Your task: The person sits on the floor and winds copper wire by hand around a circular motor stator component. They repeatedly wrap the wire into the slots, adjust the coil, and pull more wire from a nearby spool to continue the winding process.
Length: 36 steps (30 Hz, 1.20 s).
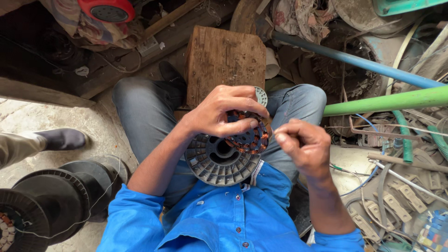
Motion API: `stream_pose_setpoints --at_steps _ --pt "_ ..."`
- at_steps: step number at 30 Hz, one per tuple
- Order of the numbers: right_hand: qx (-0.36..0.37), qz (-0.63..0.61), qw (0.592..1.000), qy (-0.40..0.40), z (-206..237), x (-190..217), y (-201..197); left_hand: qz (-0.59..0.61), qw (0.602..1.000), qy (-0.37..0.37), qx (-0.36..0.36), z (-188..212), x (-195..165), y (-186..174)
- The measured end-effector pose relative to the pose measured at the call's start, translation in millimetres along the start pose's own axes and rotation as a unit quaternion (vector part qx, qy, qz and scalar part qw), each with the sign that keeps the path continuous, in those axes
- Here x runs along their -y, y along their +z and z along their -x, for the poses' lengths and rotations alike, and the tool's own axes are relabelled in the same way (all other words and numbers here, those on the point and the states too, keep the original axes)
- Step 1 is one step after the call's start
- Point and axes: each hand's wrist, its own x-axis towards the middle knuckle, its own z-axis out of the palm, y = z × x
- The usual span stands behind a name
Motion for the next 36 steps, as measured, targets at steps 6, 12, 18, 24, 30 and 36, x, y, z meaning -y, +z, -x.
stream_pose_setpoints --at_steps 6,12,18,24,30,36 --pt "-0.064 -0.042 0.991 0.106 -1.9 -5.1 1.4 0.013 1.000 0.006 -0.005 1.9 2.3 -0.2" --pt "0.029 -0.007 0.998 0.052 7.6 8.9 -6.5 0.027 1.000 0.000 -0.002 2.4 2.7 0.4" --pt "-0.039 -0.048 0.997 -0.051 -21.9 4.1 6.9 0.024 1.000 -0.020 0.001 1.3 2.3 0.7" --pt "-0.082 0.100 0.987 -0.098 -51.3 -5.2 16.6 0.040 0.998 -0.040 -0.026 4.2 4.3 3.7" --pt "-0.116 0.151 0.962 -0.195 -47.0 -0.2 11.8 0.010 0.999 -0.034 -0.018 5.3 6.9 5.2" --pt "-0.151 0.236 0.946 -0.161 -63.7 -15.6 7.1 0.031 0.999 -0.031 -0.018 3.2 2.6 3.8"
